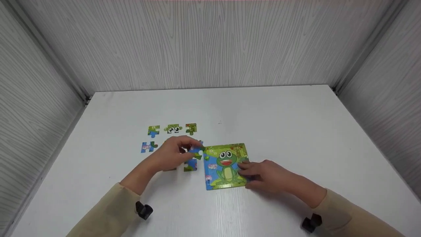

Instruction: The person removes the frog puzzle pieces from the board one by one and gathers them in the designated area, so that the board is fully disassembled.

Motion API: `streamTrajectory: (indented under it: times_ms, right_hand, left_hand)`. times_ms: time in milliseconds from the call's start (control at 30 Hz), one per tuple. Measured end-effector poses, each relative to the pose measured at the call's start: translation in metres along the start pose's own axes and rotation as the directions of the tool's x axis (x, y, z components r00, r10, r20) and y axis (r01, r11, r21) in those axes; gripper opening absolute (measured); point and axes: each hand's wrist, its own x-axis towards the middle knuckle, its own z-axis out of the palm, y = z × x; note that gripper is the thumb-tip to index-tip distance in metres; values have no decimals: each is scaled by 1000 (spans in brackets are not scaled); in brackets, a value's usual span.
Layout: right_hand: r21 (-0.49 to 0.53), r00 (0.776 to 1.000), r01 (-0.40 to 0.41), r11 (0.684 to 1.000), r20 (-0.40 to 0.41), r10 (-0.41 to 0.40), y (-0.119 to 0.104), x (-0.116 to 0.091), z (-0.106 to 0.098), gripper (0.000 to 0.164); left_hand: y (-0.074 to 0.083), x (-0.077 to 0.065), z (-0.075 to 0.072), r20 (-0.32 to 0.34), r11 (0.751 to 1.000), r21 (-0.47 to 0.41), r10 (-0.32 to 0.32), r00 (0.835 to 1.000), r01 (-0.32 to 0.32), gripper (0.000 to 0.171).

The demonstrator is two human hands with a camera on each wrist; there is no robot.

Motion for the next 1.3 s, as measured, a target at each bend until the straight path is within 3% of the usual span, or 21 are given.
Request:
streamTrajectory:
  times_ms: [200, 567, 1000, 1300]
  right_hand:
    - [8, 1000, -7, 1000, 1, 7, 1, -1, 0, 52]
    - [9, 1000, -8, 1000, 11, 8, 0, 2, -1, 53]
    - [0, 1000, -6, 1000, 17, 6, 1, 1, 0, 53]
    - [-9, 1000, 3, 1000, 6, -3, 3, 0, 0, 51]
  left_hand:
    - [-10, -19, -21, -65, 999, -34, -14, 998, 12, 31]
    - [-30, -59, -52, -182, 991, -30, -135, 974, 131, 30]
    - [-58, -83, -62, -211, 965, -66, -261, 942, 253, 31]
    - [-75, -88, -65, -190, 933, -63, -360, 913, 355, 53]
